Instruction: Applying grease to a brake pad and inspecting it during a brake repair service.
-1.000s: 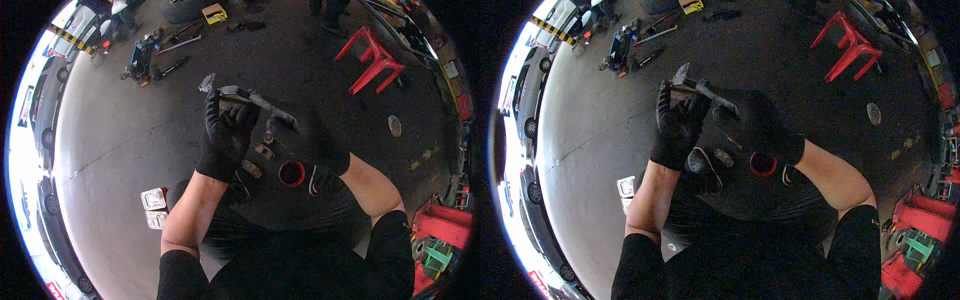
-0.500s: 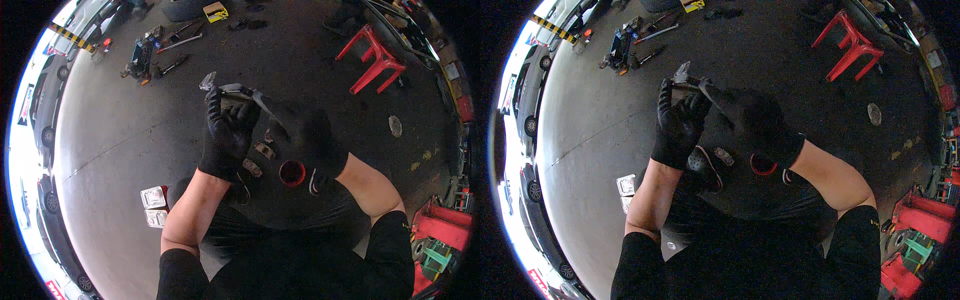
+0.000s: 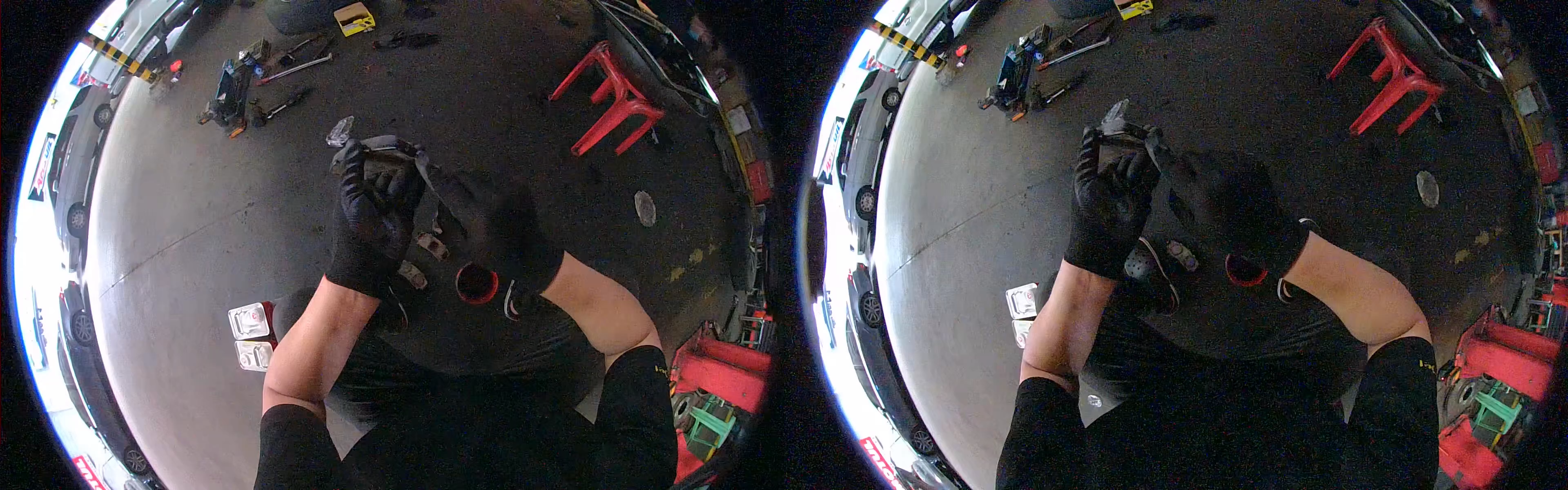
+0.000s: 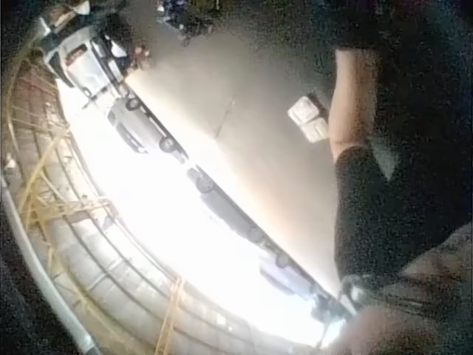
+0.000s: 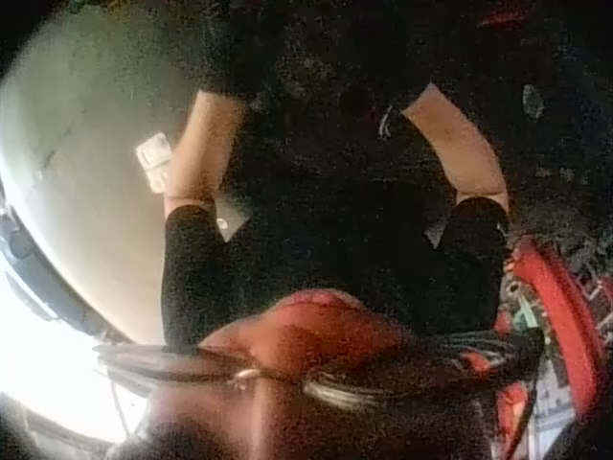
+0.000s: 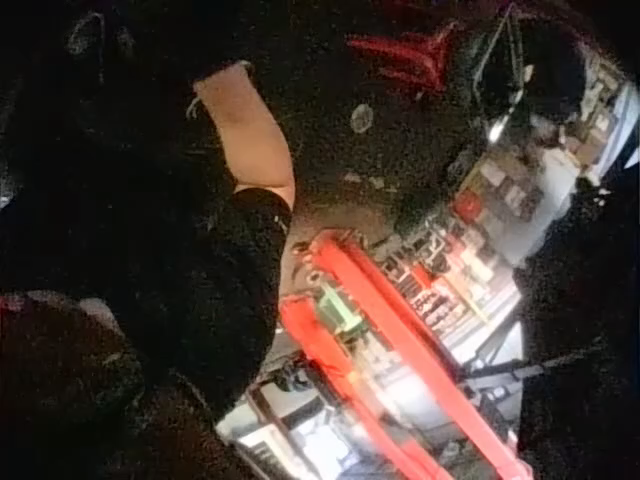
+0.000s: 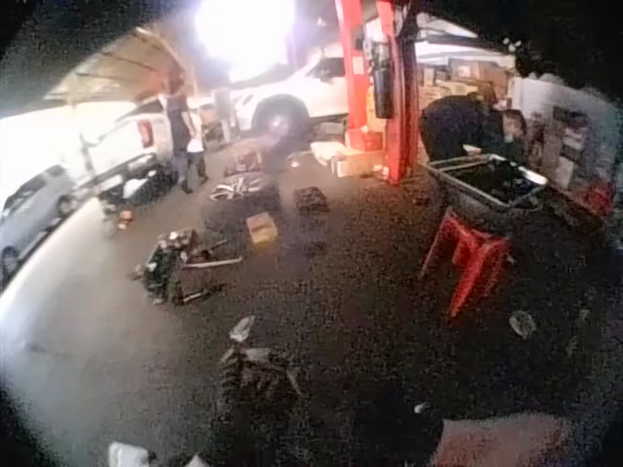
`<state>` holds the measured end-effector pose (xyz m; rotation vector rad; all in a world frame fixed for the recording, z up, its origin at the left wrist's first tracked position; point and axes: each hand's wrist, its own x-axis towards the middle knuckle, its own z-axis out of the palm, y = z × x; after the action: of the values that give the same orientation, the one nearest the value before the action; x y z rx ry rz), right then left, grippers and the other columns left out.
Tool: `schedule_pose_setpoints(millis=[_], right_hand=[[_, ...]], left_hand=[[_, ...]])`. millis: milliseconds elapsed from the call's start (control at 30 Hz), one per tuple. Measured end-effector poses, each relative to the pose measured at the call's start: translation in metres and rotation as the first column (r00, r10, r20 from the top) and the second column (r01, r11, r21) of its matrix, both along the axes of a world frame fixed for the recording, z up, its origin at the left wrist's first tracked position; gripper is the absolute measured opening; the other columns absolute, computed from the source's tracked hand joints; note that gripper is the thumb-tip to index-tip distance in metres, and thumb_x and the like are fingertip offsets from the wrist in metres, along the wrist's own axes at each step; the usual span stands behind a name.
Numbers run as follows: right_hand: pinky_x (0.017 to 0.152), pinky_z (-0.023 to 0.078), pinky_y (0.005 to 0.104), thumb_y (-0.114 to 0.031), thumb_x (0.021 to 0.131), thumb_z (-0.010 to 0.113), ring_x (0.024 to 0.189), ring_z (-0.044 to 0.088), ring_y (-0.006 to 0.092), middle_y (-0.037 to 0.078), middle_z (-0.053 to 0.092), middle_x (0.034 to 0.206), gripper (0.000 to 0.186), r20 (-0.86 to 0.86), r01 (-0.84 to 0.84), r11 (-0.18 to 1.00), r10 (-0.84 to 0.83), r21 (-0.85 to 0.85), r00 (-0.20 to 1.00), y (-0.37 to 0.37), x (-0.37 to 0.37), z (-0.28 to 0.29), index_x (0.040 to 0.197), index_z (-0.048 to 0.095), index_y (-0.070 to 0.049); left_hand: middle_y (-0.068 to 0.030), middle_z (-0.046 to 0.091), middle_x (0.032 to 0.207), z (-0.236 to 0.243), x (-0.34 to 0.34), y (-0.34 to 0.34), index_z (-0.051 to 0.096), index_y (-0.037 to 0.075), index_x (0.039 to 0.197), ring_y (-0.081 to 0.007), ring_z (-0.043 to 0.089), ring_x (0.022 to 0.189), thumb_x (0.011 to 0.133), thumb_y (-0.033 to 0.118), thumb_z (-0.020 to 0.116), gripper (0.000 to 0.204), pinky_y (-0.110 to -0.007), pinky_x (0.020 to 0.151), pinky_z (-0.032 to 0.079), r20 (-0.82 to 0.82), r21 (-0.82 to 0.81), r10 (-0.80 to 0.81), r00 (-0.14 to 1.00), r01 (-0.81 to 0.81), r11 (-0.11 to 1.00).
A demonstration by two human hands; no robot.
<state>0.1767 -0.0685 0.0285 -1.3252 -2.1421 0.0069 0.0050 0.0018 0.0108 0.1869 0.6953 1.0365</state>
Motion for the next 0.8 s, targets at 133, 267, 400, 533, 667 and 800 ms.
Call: schedule_pose_setpoints(millis=[133,267,400,533,667,800], right_hand=[[0.064,0.053,0.0408,-0.019,0.079,0.07,0.075,0.065,0.0315,0.017,0.067,0.094,0.067,0.063,0.024,0.999,-0.026,0.029,0.998,-0.001,-0.001,-0.005,0.141,0.05,-0.006],[0.067,0.053,0.0413,-0.018,0.076,0.071,0.079,0.066,0.0331,0.017,0.067,0.097,0.069,-0.065,-0.051,0.998,0.053,0.03,0.997,0.005,0.009,0.001,0.141,0.05,-0.009],[0.069,0.054,0.0432,-0.018,0.074,0.072,0.081,0.065,0.0358,0.018,0.067,0.099,0.07,-0.023,-0.007,1.0,0.007,0.013,1.0,0.005,0.012,0.001,0.14,0.052,-0.01],[0.075,0.054,0.0414,-0.009,0.079,0.067,0.088,0.068,0.0341,0.019,0.068,0.105,0.058,0.028,0.031,0.998,-0.029,-0.062,0.999,0.004,0.002,0.012,0.136,0.056,-0.007],[0.073,0.054,0.0408,-0.012,0.079,0.067,0.086,0.066,0.034,0.019,0.068,0.101,0.058,0.041,0.067,0.996,-0.065,-0.064,0.997,0.005,0.0,0.003,0.136,0.056,-0.006],[0.075,0.054,0.0425,-0.016,0.078,0.07,0.087,0.065,0.0372,0.022,0.066,0.104,0.06,-0.013,0.031,1.0,-0.031,-0.001,0.999,0.005,0.001,0.004,0.135,0.056,-0.003]], left_hand=[[-0.0055,0.065,0.104,0.001,-0.001,-0.003,0.061,0.013,0.108,-0.0229,0.063,0.102,0.099,0.043,0.055,0.031,-0.038,0.095,0.053,0.018,0.114,-0.03,0.999,0.028,0.993],[-0.0096,0.065,0.108,-0.001,-0.001,0.002,0.059,0.011,0.11,-0.0249,0.063,0.105,0.1,0.043,0.054,0.034,-0.039,0.099,0.051,0.052,0.047,0.003,0.999,-0.005,0.999],[-0.0179,0.061,0.118,0.0,0.0,0.002,0.054,0.003,0.123,-0.0283,0.062,0.108,0.098,0.049,0.054,0.053,-0.042,0.101,0.051,0.062,0.07,0.01,0.998,-0.015,0.997],[-0.0116,0.064,0.11,-0.009,-0.005,0.008,0.058,0.011,0.112,-0.0265,0.062,0.106,0.101,0.043,0.052,0.035,-0.039,0.102,0.049,0.121,0.083,-0.081,0.989,0.071,0.994],[-0.0091,0.065,0.109,-0.005,0.009,0.005,0.059,0.012,0.115,-0.0247,0.063,0.105,0.099,0.049,0.053,0.041,-0.038,0.099,0.05,-0.007,0.171,-0.027,1.0,0.027,0.985],[-0.0081,0.065,0.111,-0.015,-0.001,0.009,0.059,0.016,0.118,-0.0223,0.063,0.105,0.096,0.054,0.054,0.045,-0.039,0.099,0.05,0.0,0.177,-0.067,0.998,0.066,0.982]])
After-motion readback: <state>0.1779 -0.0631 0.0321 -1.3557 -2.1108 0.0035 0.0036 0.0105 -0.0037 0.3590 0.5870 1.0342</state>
